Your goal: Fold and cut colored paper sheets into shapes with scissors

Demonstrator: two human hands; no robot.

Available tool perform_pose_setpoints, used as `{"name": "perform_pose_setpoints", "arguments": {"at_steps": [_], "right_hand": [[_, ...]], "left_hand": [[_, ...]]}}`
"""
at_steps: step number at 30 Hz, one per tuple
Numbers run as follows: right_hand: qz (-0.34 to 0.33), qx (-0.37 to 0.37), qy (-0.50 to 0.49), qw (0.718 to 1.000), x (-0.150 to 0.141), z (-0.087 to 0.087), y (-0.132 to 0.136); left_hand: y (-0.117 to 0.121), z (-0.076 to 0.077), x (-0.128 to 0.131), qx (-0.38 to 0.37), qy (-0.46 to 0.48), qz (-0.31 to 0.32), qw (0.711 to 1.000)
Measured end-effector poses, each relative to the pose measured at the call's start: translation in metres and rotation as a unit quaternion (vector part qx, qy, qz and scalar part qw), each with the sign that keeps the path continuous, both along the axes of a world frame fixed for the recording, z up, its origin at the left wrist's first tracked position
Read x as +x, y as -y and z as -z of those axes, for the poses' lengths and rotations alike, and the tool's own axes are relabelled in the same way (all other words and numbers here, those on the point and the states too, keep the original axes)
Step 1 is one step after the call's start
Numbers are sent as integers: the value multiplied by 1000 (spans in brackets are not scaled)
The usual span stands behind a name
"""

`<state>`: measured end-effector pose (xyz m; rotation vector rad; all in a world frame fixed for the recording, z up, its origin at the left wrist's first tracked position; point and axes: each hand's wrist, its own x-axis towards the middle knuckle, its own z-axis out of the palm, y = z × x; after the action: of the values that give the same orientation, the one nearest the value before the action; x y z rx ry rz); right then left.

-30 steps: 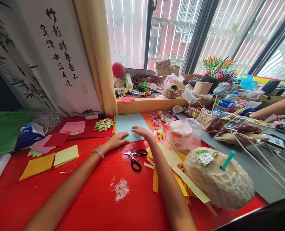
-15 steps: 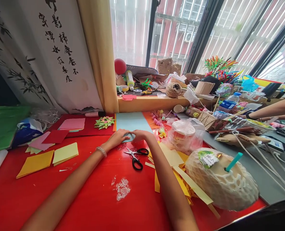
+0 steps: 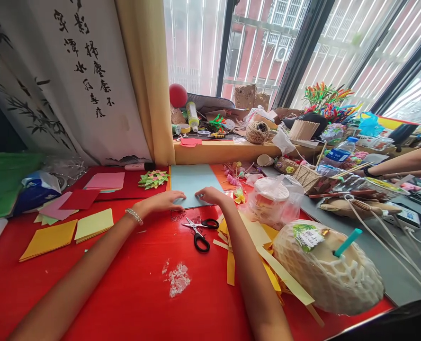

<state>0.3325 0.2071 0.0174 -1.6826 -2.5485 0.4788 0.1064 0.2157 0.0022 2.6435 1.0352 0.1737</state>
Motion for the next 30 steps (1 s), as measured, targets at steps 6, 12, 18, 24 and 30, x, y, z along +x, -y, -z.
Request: {"name": "perform_pose_setpoints", "arguments": {"at_steps": [6, 12, 18, 24, 30], "right_hand": [[6, -25, 2, 1000, -4, -5, 5], [9, -48, 15, 999, -6, -9, 7], [9, -60, 14, 998, -6, -9, 8], [8, -64, 5, 998, -5, -7, 7], [4, -71, -11, 997, -3, -5, 6]], "left_hand": [[4, -8, -2, -8, -27, -18, 999], [11, -13, 0, -6, -42, -20, 999], [11, -13, 1, 11, -62, -26, 998], [15, -17, 5, 37, -84, -27, 995], [17, -20, 5, 62, -98, -29, 993]]}}
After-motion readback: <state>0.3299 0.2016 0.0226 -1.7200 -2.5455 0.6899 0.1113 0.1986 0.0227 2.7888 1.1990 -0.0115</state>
